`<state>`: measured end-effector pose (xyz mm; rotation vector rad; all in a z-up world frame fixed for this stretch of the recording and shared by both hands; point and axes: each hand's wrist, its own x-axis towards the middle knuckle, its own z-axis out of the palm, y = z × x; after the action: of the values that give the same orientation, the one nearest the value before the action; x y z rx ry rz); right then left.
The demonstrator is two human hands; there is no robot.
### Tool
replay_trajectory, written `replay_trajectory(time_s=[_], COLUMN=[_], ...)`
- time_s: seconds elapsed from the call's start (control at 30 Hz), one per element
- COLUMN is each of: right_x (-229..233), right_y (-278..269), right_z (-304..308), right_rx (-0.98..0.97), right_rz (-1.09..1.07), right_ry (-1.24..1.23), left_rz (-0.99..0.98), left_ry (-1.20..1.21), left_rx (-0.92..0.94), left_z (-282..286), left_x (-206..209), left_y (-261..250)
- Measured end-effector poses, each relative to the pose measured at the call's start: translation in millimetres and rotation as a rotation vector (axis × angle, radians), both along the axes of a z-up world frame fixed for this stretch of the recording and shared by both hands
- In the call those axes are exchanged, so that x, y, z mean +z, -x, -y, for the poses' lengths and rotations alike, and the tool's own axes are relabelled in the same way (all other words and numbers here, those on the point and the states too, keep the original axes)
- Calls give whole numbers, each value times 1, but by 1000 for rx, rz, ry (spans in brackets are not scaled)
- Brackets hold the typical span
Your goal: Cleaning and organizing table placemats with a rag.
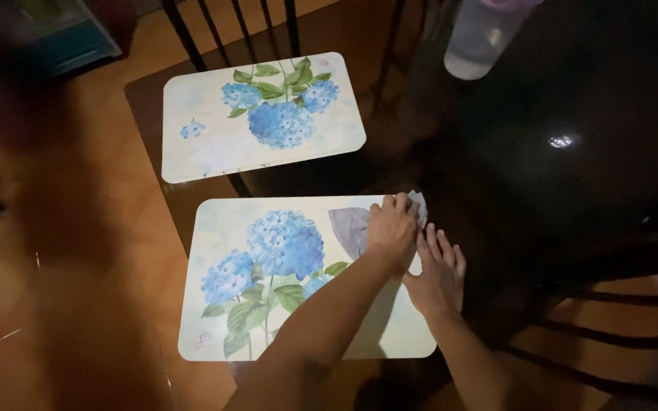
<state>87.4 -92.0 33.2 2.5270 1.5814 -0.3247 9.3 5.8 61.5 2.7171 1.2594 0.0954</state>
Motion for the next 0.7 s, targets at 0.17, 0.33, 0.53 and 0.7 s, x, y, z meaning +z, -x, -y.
replay_trajectory(time_s=[0.17, 0.33, 0.53, 0.7], right_x=[-22, -35, -42, -55], right_y=[-8, -11, -11, -15], right_z=[3, 8, 10, 8], right_rx=[50, 130, 149, 161], right_rz=[79, -10, 27, 85], right_ry=[-55, -394, -424, -424], left_rz=[-96, 99, 98, -54], left_ry=[-30, -19, -101, -208], left_rx=[15, 169, 365, 519], left_z=[-7, -28, -41, -51], left_x=[-6, -64, -56, -85], left_y=[5, 39, 139, 235])
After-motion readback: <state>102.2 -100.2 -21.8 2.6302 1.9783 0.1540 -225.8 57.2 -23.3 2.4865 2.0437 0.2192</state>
